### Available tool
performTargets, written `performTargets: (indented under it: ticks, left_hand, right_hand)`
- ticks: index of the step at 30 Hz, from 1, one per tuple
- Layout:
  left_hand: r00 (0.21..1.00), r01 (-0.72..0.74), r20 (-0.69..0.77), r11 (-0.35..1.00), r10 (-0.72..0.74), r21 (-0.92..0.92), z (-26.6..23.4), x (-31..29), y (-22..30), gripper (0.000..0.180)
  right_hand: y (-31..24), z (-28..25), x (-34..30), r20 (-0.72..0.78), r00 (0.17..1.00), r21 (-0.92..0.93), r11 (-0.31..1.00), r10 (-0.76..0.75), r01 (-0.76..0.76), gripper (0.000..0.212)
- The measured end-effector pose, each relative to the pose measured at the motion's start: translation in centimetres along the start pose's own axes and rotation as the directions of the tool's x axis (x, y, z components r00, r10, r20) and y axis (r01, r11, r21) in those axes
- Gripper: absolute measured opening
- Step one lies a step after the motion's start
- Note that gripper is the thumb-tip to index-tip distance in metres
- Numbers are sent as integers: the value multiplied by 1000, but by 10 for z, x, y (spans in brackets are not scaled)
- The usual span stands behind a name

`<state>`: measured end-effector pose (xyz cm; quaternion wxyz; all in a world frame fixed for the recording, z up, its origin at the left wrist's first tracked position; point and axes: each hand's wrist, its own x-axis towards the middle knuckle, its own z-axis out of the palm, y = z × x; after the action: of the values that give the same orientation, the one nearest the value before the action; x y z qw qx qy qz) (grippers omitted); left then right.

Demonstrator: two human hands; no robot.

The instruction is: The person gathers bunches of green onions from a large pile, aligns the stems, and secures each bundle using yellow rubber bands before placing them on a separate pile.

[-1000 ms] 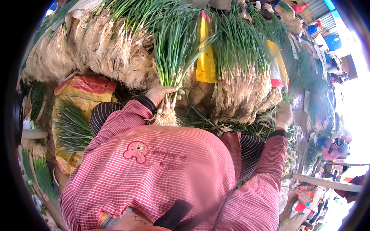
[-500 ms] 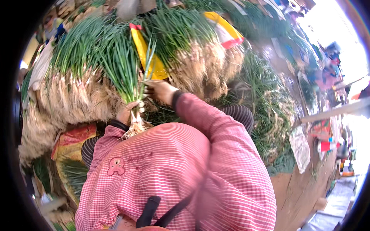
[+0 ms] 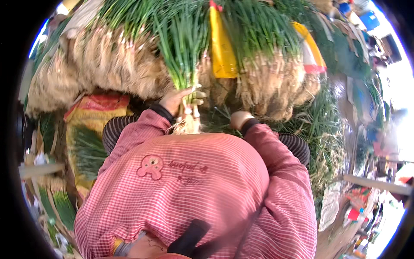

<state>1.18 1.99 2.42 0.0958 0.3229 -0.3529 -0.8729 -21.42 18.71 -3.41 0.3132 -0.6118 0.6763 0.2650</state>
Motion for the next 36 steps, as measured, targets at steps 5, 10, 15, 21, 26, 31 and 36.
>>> performTargets:
  ticks: [5, 10, 15, 21, 26, 31, 36]
  left_hand:
    - [981, 111, 181, 967, -69, -229, -10, 10, -13, 48]
    - [975, 155, 193, 958, -110, -240, 20, -8, 1, 47]
    - [950, 128, 299, 987, -93, -100, 2, 3, -13, 40]
    - [929, -332, 209, 938, 307, 97, 27, -23, 14, 39]
    - [979, -183, 67, 978, 190, -102, -1, -1, 9, 34]
    - [997, -51, -52, 998, 52, 20, -16, 2, 3, 28]
    - [997, 33, -78, 994, -25, 102, -2, 2, 0, 27]
  right_hand:
    - [-30, -68, -12, -619, 784, 647, 541, -38, 537, 45]
    - [-56, -78, 6, -810, 585, 312, 822, -32, 477, 25]
    - [-17, -63, 15, -674, 732, -59, 995, -96, 77, 20]
    - [31, -75, 23, -360, 823, 335, 884, 439, -326, 53]
    - [40, -83, 60, -406, 769, 359, 860, 494, -363, 50]
    - [-51, -94, -6, -577, 803, 181, 934, -152, 307, 32]
    - [-50, -84, -7, -197, 821, -202, 841, -536, 501, 24]
